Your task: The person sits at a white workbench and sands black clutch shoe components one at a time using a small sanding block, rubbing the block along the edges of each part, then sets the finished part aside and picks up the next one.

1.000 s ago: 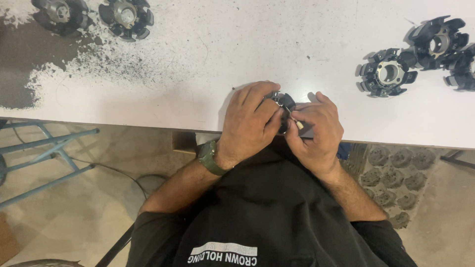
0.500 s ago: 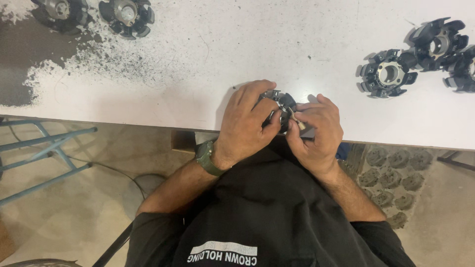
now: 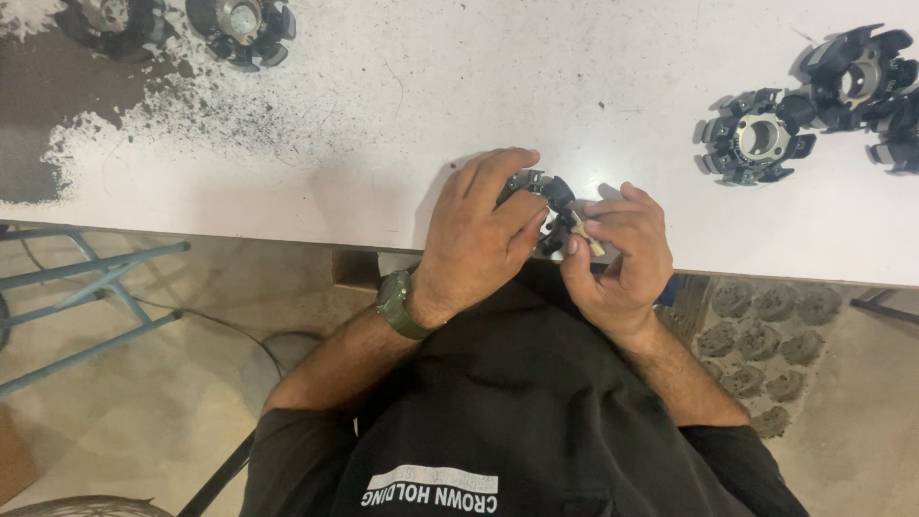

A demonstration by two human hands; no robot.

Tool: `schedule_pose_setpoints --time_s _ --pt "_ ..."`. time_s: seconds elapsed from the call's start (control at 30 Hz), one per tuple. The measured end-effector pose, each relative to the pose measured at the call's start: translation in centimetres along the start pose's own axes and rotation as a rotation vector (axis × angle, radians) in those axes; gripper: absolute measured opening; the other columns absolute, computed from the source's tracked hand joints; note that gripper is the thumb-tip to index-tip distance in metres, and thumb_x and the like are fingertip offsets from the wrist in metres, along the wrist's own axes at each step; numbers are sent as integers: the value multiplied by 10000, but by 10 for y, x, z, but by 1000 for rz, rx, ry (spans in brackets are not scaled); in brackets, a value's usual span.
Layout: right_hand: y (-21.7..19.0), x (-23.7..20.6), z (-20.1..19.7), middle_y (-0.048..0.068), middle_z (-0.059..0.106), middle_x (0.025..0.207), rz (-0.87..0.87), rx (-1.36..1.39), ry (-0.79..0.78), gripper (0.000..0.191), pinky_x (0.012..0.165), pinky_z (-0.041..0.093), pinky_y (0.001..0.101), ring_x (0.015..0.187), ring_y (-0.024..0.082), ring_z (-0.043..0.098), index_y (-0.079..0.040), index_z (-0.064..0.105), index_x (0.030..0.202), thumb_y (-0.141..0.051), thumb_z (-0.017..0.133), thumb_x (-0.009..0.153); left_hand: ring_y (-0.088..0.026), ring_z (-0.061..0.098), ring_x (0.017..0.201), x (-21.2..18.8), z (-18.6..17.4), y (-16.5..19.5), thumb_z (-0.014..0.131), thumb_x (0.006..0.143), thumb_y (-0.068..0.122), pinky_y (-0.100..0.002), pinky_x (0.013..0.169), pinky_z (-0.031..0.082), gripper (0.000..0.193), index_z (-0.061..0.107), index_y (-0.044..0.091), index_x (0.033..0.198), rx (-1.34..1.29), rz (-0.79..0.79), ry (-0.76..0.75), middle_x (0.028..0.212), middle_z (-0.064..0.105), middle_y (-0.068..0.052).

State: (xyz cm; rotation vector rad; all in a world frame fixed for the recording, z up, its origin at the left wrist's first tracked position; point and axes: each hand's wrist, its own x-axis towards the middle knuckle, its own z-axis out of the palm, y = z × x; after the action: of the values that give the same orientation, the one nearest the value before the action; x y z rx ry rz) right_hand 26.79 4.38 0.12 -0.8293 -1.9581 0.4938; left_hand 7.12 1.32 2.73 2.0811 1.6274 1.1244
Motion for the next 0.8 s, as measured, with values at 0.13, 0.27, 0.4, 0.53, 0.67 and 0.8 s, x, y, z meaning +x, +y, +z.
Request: schedule_pose_setpoints --time_s 0.13,0.27,0.4,0.53,0.67,0.8 --pt "0 0 1 117 704 1009 3 -20 -11 259 1155 491 542 1015 288 712 -53 574 1073 34 730 885 -322 543 1319 3 0 2 780 922 124 -468 1099 465 144 690 66 1018 29 -5 -19 1406 559 -121" --pt "0 1 1 118 700 1014 -9 -64 -33 267 1140 485 543 1021 291 708 -53 590 1070 28 749 871 -320 538 1334 4 -1 5 786 902 123 -467 1101 468 150 690 69 1004 64 -23 -31 1421 556 -110" --pt "-1 1 3 107 701 1016 -10 -87 -33 275 1132 483 540 1025 289 708 -65 605 1068 21 771 866 -325 532 1338 5 -1 7 789 896 124 -467 1106 468 165 691 68 1015 85 -25 -36 1426 551 -110" --pt "-1 1 2 100 699 1030 -3 -90 -47 280 1137 484 538 1032 289 708 -65 603 1075 21 771 869 -327 536 1334 6 -1 7 787 895 125 -470 1100 469 167 691 64 1018 89 -39 -60 1423 552 -111" --pt "-1 1 2 100 695 1023 -8 -90 -48 276 1135 487 539 1019 283 706 -62 611 1075 26 773 869 -321 535 1334 5 0 7 785 905 127 -467 1106 471 170 692 60 1030 81 -39 -58 1428 550 -108" --pt "0 1 2 106 693 1016 -13 -89 -45 275 1129 489 538 1015 285 702 -57 616 1068 30 770 857 -318 533 1335 4 1 7 785 905 125 -466 1105 470 174 697 59 1040 85 -37 -54 1426 550 -109"
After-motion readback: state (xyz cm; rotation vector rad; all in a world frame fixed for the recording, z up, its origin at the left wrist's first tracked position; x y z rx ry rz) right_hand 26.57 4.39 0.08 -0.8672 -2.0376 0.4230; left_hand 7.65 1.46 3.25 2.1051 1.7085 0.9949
